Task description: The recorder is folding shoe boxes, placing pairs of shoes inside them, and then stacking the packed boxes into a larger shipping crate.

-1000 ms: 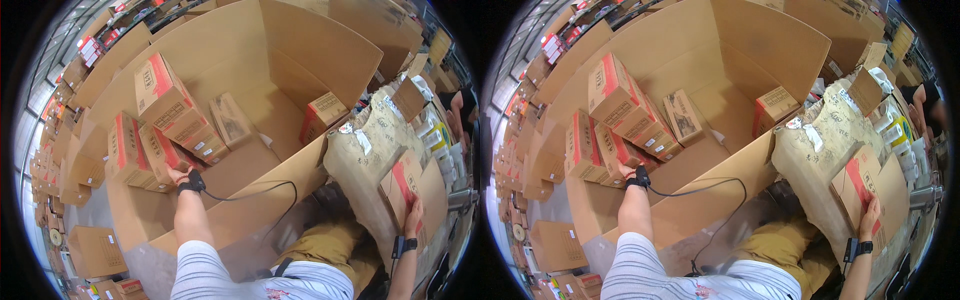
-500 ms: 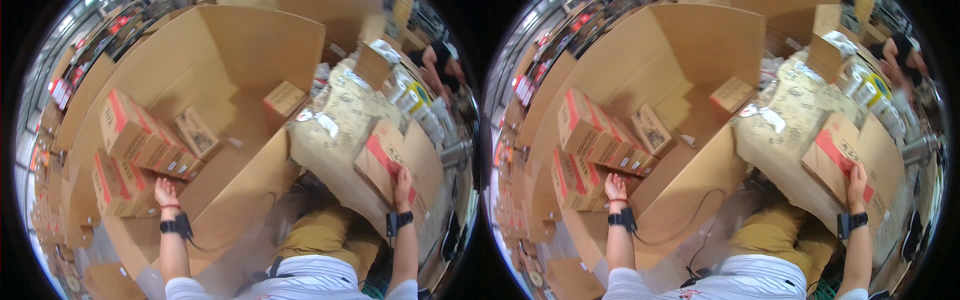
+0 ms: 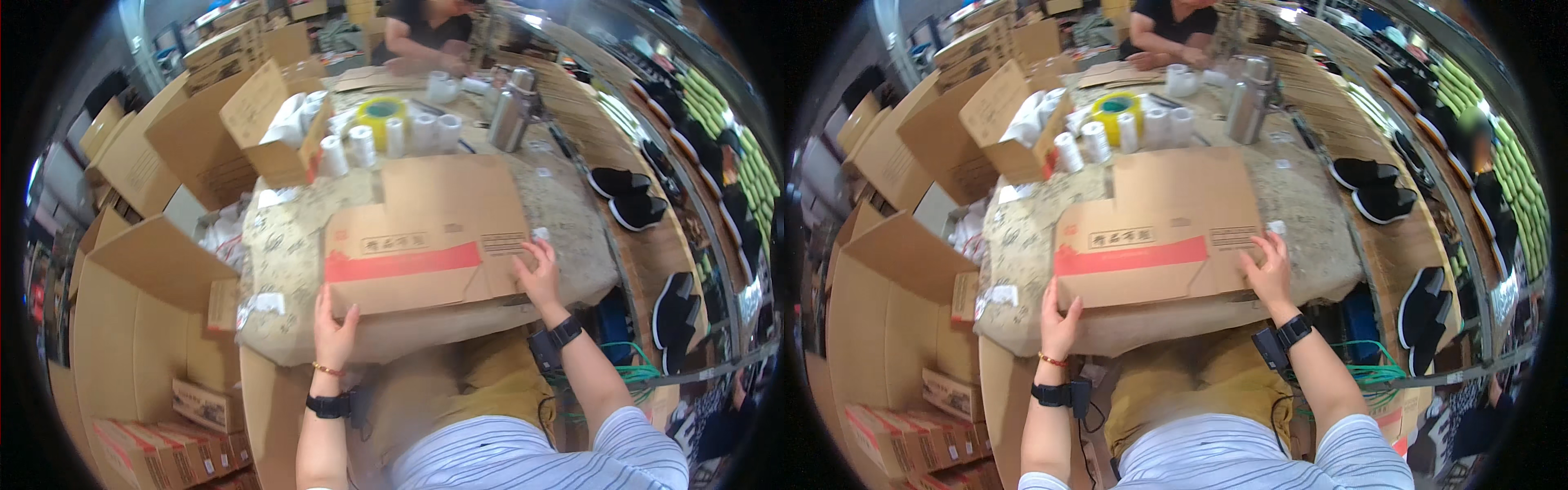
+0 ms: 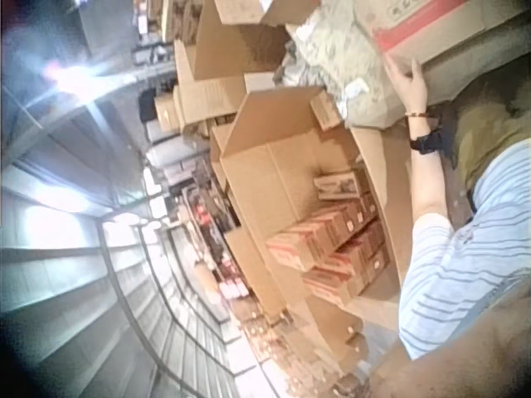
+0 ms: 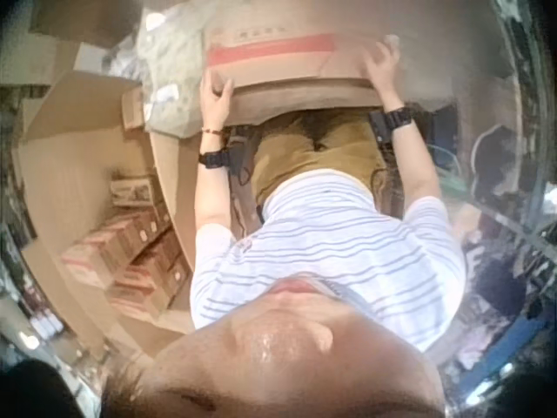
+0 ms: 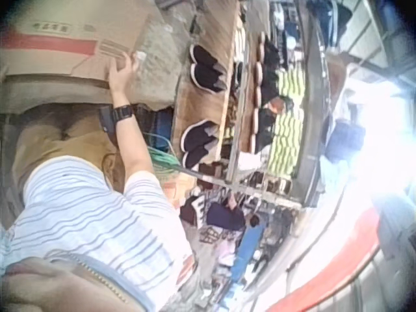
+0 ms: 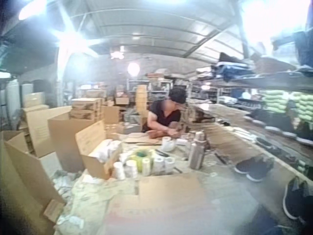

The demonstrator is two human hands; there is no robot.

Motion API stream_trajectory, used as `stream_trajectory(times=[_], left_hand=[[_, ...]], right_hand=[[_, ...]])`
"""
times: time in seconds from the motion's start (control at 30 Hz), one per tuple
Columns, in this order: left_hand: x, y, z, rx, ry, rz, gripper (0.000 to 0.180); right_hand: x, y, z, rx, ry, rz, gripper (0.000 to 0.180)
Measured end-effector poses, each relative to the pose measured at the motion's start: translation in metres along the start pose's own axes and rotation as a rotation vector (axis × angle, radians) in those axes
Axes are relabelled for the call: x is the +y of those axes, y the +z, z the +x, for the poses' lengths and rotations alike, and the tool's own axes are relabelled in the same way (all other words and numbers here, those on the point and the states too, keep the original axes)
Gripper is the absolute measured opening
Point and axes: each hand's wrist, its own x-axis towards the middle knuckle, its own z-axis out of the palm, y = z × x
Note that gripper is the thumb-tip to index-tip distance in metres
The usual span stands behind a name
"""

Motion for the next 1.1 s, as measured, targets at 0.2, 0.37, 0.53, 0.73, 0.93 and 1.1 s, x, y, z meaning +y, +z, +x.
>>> stream_trajectory(times=[0.2,0.37,0.53,0.73,0.93,1.1], left_hand=[[0.050,-0.016,0.009,0.037,-0.086,-0.143,0.063],[0.102,-0.006,0.031,0.341,0.707,-0.205,0.069],[0.152,0.026,0.062,0.617,0.763,-0.292,0.067],[0.169,-0.015,0.109,-0.183,0.348,-0.365,0.038],[0.131,-0.005,0.163,-0.358,-0.088,-0.630,0.029],[0.133,0.022,0.160,-0.225,0.021,-0.275,0.085]], right_hand=[[0.015,-0.039,-0.006,-0.316,0.178,0.210,0.082],[-0.002,-0.048,0.002,-0.421,0.143,0.178,0.090],[-0.025,-0.094,0.029,-0.404,0.065,0.284,0.081],[-0.086,-0.153,0.068,-0.306,-0.117,0.429,0.065],[-0.143,-0.080,0.097,-0.237,-0.696,0.010,0.037],[-0.119,-0.015,0.130,-0.606,-0.198,0.301,0.020]])
